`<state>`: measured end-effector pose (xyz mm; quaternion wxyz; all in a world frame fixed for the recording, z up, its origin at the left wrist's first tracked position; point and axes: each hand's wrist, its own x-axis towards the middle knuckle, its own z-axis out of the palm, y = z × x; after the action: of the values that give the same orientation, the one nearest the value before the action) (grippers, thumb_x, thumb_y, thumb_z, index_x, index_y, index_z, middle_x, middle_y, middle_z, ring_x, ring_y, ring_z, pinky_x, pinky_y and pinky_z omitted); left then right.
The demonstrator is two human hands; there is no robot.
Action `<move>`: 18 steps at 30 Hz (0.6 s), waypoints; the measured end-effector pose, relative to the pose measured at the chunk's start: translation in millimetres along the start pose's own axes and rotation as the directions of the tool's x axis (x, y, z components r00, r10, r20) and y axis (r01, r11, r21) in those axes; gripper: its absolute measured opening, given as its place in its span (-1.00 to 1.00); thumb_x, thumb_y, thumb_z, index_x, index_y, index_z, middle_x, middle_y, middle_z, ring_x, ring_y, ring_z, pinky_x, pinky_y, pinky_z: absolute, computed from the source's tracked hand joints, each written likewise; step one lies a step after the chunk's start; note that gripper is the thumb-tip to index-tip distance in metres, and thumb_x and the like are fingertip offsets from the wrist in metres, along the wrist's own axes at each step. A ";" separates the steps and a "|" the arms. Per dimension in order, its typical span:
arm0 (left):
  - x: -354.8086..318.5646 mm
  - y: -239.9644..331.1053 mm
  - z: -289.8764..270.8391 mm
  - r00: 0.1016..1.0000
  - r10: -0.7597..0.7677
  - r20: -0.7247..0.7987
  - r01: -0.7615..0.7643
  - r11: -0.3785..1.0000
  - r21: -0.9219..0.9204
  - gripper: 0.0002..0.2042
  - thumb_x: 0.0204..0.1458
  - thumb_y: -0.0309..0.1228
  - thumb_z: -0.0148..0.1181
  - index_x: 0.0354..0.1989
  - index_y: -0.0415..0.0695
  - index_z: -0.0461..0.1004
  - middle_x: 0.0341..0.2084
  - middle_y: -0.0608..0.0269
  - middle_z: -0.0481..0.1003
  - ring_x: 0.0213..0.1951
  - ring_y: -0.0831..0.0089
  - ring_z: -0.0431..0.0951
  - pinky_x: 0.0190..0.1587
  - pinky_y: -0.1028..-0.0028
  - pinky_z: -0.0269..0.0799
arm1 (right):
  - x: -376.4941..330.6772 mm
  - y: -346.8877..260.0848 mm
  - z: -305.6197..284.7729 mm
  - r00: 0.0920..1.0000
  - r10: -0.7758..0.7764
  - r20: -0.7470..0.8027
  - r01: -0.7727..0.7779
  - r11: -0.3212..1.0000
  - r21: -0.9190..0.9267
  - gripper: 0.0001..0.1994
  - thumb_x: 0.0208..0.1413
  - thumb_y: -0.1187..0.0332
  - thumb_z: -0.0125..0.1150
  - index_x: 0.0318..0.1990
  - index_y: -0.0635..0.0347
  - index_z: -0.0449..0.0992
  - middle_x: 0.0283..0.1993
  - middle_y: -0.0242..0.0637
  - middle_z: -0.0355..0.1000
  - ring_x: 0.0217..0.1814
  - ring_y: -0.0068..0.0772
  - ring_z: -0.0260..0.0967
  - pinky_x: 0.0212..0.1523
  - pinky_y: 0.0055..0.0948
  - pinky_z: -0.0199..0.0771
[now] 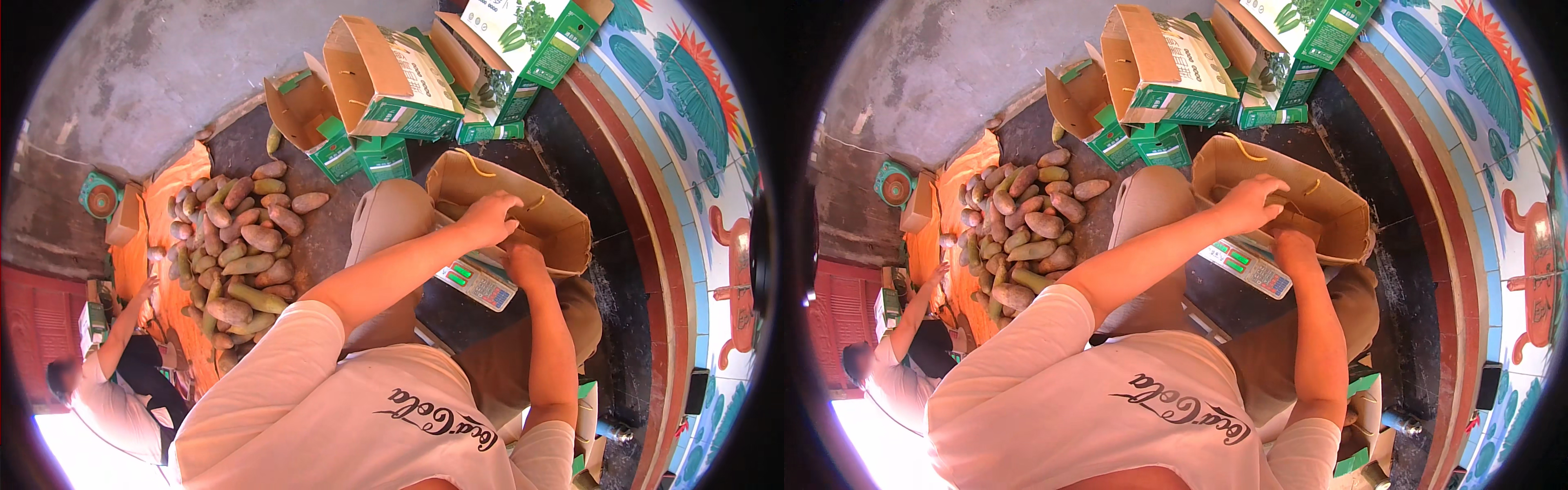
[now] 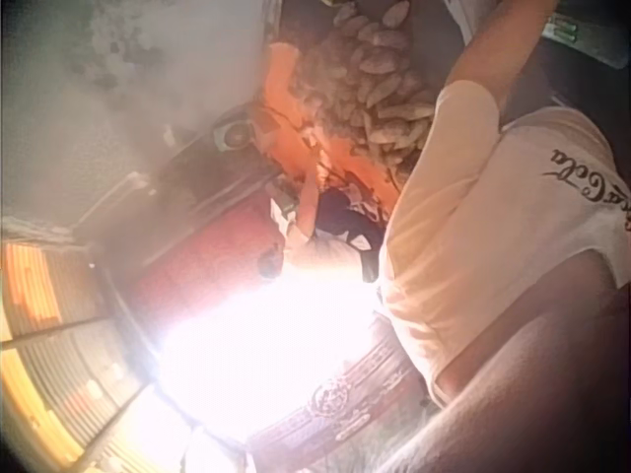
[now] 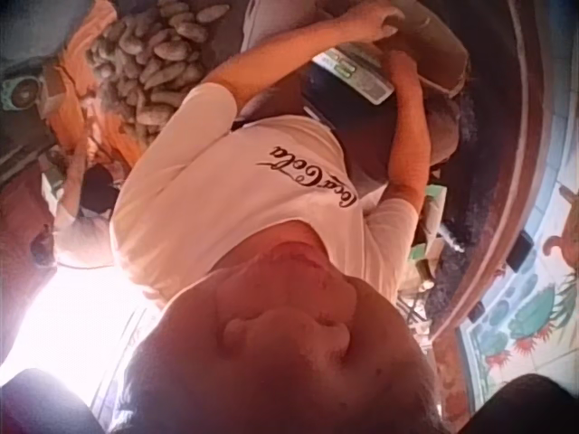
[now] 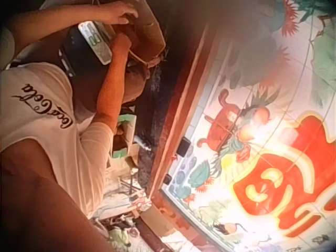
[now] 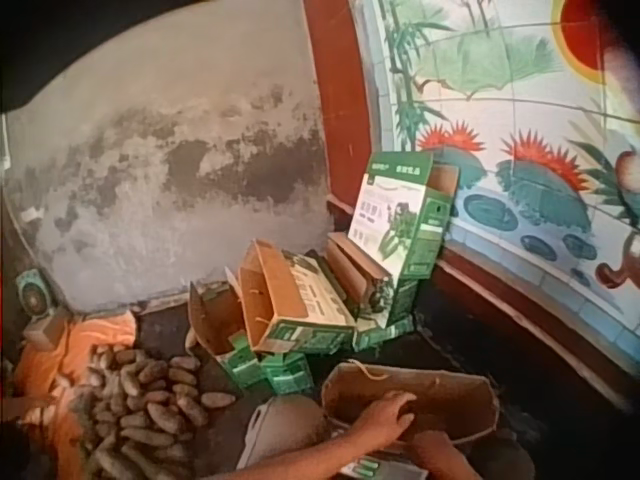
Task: Picking fruit from a pile on the floor and packing them into boxes on a scale.
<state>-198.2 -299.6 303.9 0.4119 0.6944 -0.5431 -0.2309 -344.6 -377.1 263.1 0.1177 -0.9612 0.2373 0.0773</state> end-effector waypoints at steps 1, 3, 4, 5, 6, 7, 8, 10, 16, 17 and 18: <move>-3.0 5.0 -8.7 1.000 -0.003 -0.002 0.003 1.000 -0.001 -0.66 -0.10 -0.46 0.15 -0.08 -0.16 0.38 -0.06 0.01 0.37 0.01 0.06 0.36 0.07 0.29 0.27 | -0.2 -1.2 0.5 1.000 0.004 0.000 -0.004 1.000 0.014 -0.83 -0.10 0.31 0.20 -0.36 0.19 0.50 -0.35 -0.09 0.47 -0.19 -0.09 0.43 -0.20 -0.16 0.40; -11.6 14.7 -30.8 0.949 0.226 -0.221 -0.250 0.964 -0.086 -0.74 -0.09 -0.52 0.13 -0.16 -0.17 0.42 -0.11 0.05 0.43 -0.03 0.12 0.41 0.04 0.35 0.30 | 1.1 -2.5 1.6 1.000 0.002 0.003 -0.002 1.000 0.026 -0.83 -0.10 0.31 0.20 -0.36 0.19 0.50 -0.35 -0.09 0.47 -0.18 -0.09 0.43 -0.18 -0.17 0.40; -17.7 23.9 -44.7 0.931 0.228 -0.284 -0.272 0.954 -0.125 -0.76 -0.09 -0.54 0.12 -0.18 -0.17 0.43 -0.14 0.07 0.45 -0.05 0.17 0.43 0.02 0.37 0.31 | 1.6 0.2 2.9 1.000 0.013 0.023 -0.013 1.000 0.021 -0.82 -0.11 0.32 0.20 -0.36 0.20 0.50 -0.34 -0.09 0.47 -0.18 -0.09 0.42 -0.18 -0.17 0.40; -24.9 29.1 -58.3 0.911 0.228 -0.344 -0.297 0.941 -0.164 -0.78 -0.09 -0.57 0.12 -0.20 -0.17 0.44 -0.16 0.09 0.47 -0.06 0.22 0.44 0.01 0.39 0.32 | 1.3 3.2 4.7 0.999 0.027 0.042 -0.028 0.999 0.017 -0.82 -0.11 0.32 0.21 -0.36 0.20 0.50 -0.34 -0.09 0.47 -0.18 -0.09 0.42 -0.17 -0.17 0.40; -32.6 25.3 -75.0 0.865 0.266 -0.425 -0.327 0.942 -0.076 -0.78 -0.09 -0.59 0.11 -0.21 -0.17 0.45 -0.17 0.12 0.47 -0.08 0.27 0.45 -0.01 0.40 0.33 | 3.2 2.3 4.5 0.999 0.020 0.045 -0.020 1.000 0.016 -0.82 -0.11 0.32 0.21 -0.36 0.20 0.50 -0.34 -0.09 0.47 -0.18 -0.09 0.42 -0.17 -0.17 0.40; -40.6 20.7 -91.1 0.813 0.307 -0.495 -0.348 0.937 0.010 -0.78 -0.09 -0.61 0.10 -0.22 -0.16 0.46 -0.18 0.15 0.48 -0.09 0.33 0.46 -0.03 0.41 0.34 | 4.0 2.2 5.0 1.000 0.006 0.019 -0.007 1.000 0.027 -0.82 -0.11 0.32 0.22 -0.36 0.20 0.50 -0.34 -0.09 0.47 -0.18 -0.08 0.42 -0.17 -0.17 0.40; -51.2 20.5 -106.0 0.810 0.245 -0.533 -0.265 0.963 0.040 -0.77 -0.10 -0.64 0.09 -0.23 -0.16 0.46 -0.19 0.16 0.49 -0.13 0.37 0.47 -0.06 0.44 0.36 | 3.2 4.0 6.1 1.000 0.002 -0.006 -0.001 0.999 0.039 -0.82 -0.12 0.32 0.22 -0.36 0.20 0.51 -0.33 -0.09 0.47 -0.18 -0.08 0.42 -0.16 -0.17 0.40; -70.0 -12.2 -129.1 0.781 0.138 -0.609 -0.138 0.989 0.047 -0.80 -0.04 -0.65 0.05 -0.22 -0.18 0.46 -0.20 0.20 0.49 -0.14 0.48 0.46 -0.08 0.51 0.37 | 1.4 2.5 3.5 1.000 0.004 -0.013 -0.003 0.999 0.053 -0.82 -0.12 0.32 0.22 -0.37 0.20 0.51 -0.34 -0.09 0.47 -0.19 -0.08 0.42 -0.17 -0.16 0.40; -176.4 -167.1 -164.6 0.701 -0.108 -0.705 0.298 0.942 0.153 -0.85 -0.09 -0.50 0.12 -0.31 -0.21 0.46 -0.38 0.04 0.49 -0.28 0.13 0.50 -0.18 0.34 0.40 | 5.3 0.6 1.9 1.000 -0.015 0.000 0.015 1.000 0.025 -0.73 -0.11 0.30 0.23 -0.22 0.20 0.50 -0.32 -0.02 0.47 -0.20 -0.01 0.41 -0.18 -0.16 0.40; -205.8 -195.3 -162.1 0.700 -0.245 -0.671 0.488 0.850 0.199 -0.86 -0.11 -0.49 0.13 -0.34 -0.21 0.46 -0.39 0.02 0.49 -0.26 0.09 0.49 -0.18 0.31 0.39 | 5.4 0.6 1.2 1.000 -0.012 -0.006 0.012 1.000 0.028 -0.72 -0.11 0.30 0.24 -0.21 0.20 0.50 -0.33 -0.02 0.47 -0.21 -0.01 0.41 -0.18 -0.16 0.40; -237.1 -219.1 -158.1 0.698 -0.300 -0.651 0.548 0.808 0.216 -0.85 -0.12 -0.47 0.15 -0.34 -0.20 0.45 -0.37 -0.01 0.48 -0.24 0.04 0.47 -0.18 0.28 0.39 | 5.2 0.1 1.1 1.000 -0.014 -0.002 0.014 1.000 0.025 -0.72 -0.11 0.30 0.24 -0.21 0.20 0.50 -0.33 -0.02 0.47 -0.21 -0.01 0.41 -0.18 -0.16 0.40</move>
<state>-25.2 -9.3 181.2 0.3440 0.9066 -0.2438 0.0192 -340.2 -379.2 261.0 0.1301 -0.9613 0.2317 0.0728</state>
